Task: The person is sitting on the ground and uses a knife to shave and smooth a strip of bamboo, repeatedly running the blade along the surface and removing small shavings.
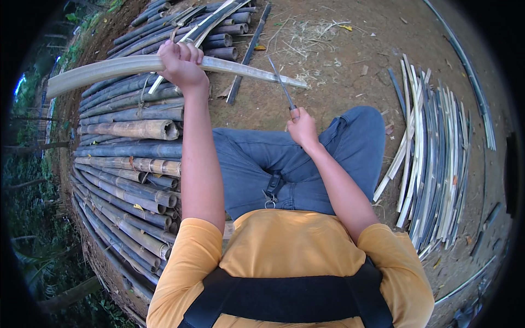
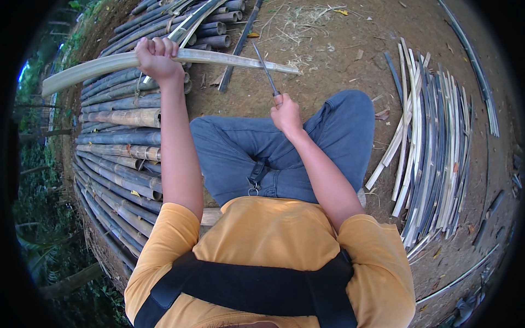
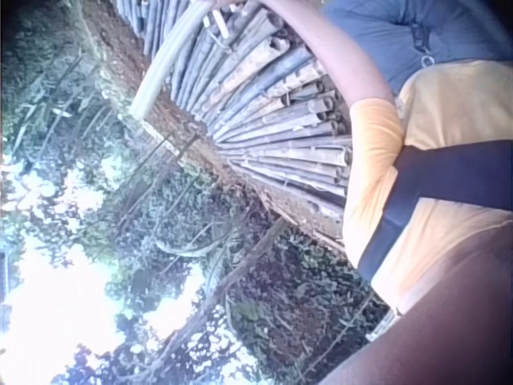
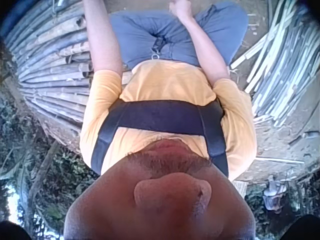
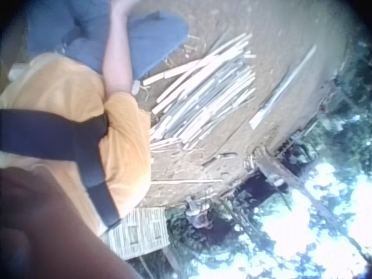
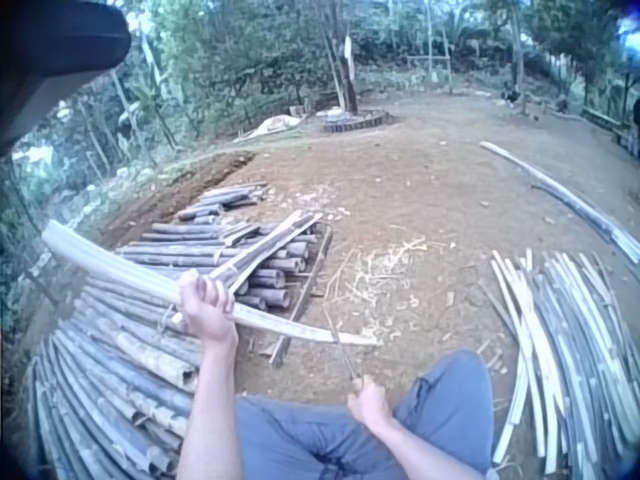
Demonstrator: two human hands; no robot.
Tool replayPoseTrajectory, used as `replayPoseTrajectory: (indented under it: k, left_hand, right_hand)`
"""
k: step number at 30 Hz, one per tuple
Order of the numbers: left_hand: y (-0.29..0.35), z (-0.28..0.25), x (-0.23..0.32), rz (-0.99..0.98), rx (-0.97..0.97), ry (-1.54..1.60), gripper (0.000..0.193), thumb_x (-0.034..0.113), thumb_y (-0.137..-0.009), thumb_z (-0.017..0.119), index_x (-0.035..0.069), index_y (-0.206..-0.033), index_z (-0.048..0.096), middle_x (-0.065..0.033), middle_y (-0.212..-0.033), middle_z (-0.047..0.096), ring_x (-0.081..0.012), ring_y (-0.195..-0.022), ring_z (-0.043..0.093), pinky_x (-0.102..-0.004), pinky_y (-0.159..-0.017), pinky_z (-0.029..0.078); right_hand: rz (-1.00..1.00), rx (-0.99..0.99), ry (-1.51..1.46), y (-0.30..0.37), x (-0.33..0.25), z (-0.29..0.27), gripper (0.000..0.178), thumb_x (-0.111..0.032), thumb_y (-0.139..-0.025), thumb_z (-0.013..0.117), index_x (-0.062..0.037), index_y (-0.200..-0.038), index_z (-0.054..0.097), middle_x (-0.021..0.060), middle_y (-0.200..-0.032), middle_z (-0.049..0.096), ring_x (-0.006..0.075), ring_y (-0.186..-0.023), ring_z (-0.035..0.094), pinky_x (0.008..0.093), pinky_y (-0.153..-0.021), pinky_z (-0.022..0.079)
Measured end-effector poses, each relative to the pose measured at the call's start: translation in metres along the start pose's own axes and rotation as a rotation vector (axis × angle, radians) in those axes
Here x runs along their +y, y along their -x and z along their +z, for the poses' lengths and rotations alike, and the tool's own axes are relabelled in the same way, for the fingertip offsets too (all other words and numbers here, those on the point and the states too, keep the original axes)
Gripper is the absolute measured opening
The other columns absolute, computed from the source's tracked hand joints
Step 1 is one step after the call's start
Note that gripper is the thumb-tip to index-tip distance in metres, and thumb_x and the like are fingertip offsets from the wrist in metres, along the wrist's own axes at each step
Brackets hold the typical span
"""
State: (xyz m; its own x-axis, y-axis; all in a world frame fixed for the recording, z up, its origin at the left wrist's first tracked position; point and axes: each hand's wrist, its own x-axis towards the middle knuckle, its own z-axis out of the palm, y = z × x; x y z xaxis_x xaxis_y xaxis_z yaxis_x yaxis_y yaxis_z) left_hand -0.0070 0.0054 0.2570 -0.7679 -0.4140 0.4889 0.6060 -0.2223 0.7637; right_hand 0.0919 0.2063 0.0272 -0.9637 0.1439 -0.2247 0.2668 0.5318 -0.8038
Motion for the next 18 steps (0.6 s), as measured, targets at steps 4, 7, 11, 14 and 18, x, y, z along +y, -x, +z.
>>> replayPoseTrajectory:
  k: [4, 7, 11, 14, 18]
  left_hand:
    - [0.001, -0.006, 0.000, -0.003, -0.004, 0.015, 0.034, 0.024, -0.096, 0.042, 0.015, -0.066, 0.028, 0.0019, -0.053, 0.024, -0.0115, -0.045, 0.027, -0.0303, -0.046, 0.028]
    - [0.002, -0.001, 0.001, 0.007, -0.025, 0.018, 0.033, 0.024, -0.095, 0.042, 0.014, -0.067, 0.029, 0.0015, -0.053, 0.025, -0.0118, -0.045, 0.027, -0.0310, -0.046, 0.029]
    - [0.002, -0.004, 0.000, 0.021, -0.044, 0.034, 0.030, 0.023, -0.095, 0.043, 0.013, -0.069, 0.031, 0.0008, -0.053, 0.025, -0.0124, -0.045, 0.027, -0.0316, -0.046, 0.030]
    - [0.002, -0.007, -0.001, 0.040, -0.043, 0.080, 0.029, 0.021, -0.095, 0.045, 0.013, -0.071, 0.032, 0.0012, -0.053, 0.026, -0.0118, -0.043, 0.027, -0.0309, -0.043, 0.028]
    - [0.001, -0.004, -0.004, 0.043, -0.011, 0.190, 0.028, 0.015, -0.094, 0.050, 0.012, -0.072, 0.033, 0.0027, -0.052, 0.028, -0.0095, -0.040, 0.028, -0.0290, -0.040, 0.026]
  right_hand:
    - [-0.081, -0.081, -0.006, 0.012, -0.020, -0.013, 0.021, -0.013, -0.083, 0.065, -0.0019, -0.098, 0.056, 0.0262, -0.088, 0.069, 0.0460, -0.090, 0.067, 0.0523, -0.078, 0.052]
    - [-0.079, 0.011, 0.006, 0.004, -0.004, -0.001, 0.020, -0.013, -0.082, 0.066, -0.0030, -0.095, 0.056, 0.0255, -0.086, 0.069, 0.0452, -0.089, 0.067, 0.0524, -0.077, 0.052]
    - [-0.027, 0.100, 0.016, -0.005, 0.016, 0.011, 0.019, -0.014, -0.081, 0.066, -0.0045, -0.093, 0.056, 0.0244, -0.082, 0.068, 0.0446, -0.087, 0.067, 0.0526, -0.077, 0.051]
    - [-0.024, 0.019, 0.004, 0.004, 0.001, 0.001, 0.019, -0.015, -0.081, 0.065, -0.0044, -0.094, 0.056, 0.0245, -0.084, 0.068, 0.0454, -0.087, 0.067, 0.0525, -0.076, 0.051]
    - [-0.158, 0.033, 0.034, 0.014, -0.004, 0.000, 0.019, -0.015, -0.081, 0.065, -0.0039, -0.094, 0.057, 0.0238, -0.084, 0.068, 0.0453, -0.085, 0.067, 0.0516, -0.075, 0.051]
